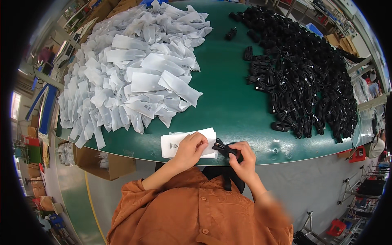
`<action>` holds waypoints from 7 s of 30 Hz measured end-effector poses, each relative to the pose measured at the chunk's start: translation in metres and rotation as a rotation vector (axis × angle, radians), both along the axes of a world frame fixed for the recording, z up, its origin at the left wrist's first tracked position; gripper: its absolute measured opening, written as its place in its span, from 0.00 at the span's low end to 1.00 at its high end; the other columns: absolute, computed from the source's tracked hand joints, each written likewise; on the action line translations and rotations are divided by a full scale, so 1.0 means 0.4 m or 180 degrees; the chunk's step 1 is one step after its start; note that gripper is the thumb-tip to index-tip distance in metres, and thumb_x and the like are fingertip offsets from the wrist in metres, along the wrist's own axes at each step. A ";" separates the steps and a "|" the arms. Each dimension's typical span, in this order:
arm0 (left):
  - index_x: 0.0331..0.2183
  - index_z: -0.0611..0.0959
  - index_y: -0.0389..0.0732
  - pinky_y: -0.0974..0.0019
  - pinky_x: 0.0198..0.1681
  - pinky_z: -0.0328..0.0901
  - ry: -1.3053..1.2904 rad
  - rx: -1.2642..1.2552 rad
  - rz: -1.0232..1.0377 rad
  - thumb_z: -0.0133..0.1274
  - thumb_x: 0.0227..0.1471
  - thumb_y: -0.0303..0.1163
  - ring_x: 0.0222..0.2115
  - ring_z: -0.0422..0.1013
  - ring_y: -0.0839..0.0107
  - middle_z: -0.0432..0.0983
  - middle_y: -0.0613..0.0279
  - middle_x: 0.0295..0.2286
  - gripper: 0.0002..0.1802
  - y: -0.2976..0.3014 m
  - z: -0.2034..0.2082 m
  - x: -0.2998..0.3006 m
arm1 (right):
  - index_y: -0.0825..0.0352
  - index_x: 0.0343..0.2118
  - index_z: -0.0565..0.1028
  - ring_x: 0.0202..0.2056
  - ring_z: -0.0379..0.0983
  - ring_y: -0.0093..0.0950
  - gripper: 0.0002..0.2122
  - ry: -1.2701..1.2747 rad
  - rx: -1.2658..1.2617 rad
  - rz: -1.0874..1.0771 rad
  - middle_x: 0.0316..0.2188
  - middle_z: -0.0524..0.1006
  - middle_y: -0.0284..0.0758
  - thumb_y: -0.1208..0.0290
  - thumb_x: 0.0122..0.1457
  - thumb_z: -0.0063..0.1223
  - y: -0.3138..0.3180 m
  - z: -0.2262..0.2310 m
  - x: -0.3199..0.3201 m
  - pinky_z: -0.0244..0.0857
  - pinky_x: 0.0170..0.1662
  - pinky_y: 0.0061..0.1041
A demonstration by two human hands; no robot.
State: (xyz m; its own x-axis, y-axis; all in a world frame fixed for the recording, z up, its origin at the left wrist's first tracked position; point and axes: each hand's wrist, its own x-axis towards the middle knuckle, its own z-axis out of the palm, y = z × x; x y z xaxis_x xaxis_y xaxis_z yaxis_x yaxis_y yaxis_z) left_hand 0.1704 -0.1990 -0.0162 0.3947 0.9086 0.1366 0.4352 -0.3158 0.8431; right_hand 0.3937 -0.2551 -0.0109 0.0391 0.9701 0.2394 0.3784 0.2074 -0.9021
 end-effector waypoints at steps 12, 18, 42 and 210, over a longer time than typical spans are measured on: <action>0.31 0.79 0.41 0.57 0.37 0.61 0.0639 0.1149 -0.0176 0.59 0.50 0.25 0.33 0.69 0.58 0.73 0.60 0.32 0.05 -0.004 -0.011 0.025 | 0.66 0.49 0.71 0.37 0.72 0.43 0.26 -0.2078 0.0340 -0.0095 0.36 0.71 0.41 0.72 0.45 0.71 0.085 0.056 0.046 0.68 0.38 0.38; 0.30 0.78 0.39 0.60 0.36 0.62 0.0203 0.0456 0.0026 0.59 0.51 0.22 0.28 0.69 0.62 0.74 0.61 0.28 0.04 -0.007 -0.008 0.011 | 0.68 0.52 0.71 0.37 0.74 0.43 0.24 -0.1592 -0.0038 -0.0137 0.38 0.73 0.42 0.76 0.52 0.64 0.051 0.009 0.050 0.69 0.39 0.36; 0.30 0.77 0.41 0.60 0.41 0.65 -0.0313 0.0924 -0.0568 0.62 0.46 0.22 0.39 0.68 0.57 0.75 0.61 0.38 0.09 0.011 0.064 0.017 | 0.68 0.50 0.74 0.35 0.70 0.22 0.17 -0.0663 0.0389 0.0935 0.49 0.70 0.40 0.86 0.56 0.56 0.011 0.027 -0.001 0.68 0.37 0.20; 0.32 0.79 0.35 0.66 0.39 0.68 -0.0573 0.0150 0.0144 0.58 0.52 0.19 0.34 0.75 0.63 0.78 0.57 0.32 0.04 -0.005 0.005 0.015 | 0.72 0.53 0.72 0.27 0.72 0.19 0.16 0.1165 -0.1763 0.1034 0.35 0.78 0.32 0.68 0.69 0.44 0.022 0.030 -0.003 0.65 0.32 0.19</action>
State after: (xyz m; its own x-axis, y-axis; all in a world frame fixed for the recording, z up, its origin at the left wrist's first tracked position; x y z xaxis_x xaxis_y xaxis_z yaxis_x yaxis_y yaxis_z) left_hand 0.1766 -0.2009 -0.0142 0.3190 0.9158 0.2442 0.2932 -0.3403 0.8934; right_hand 0.3926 -0.2465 0.0010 -0.2873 0.9213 -0.2619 0.0302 -0.2646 -0.9639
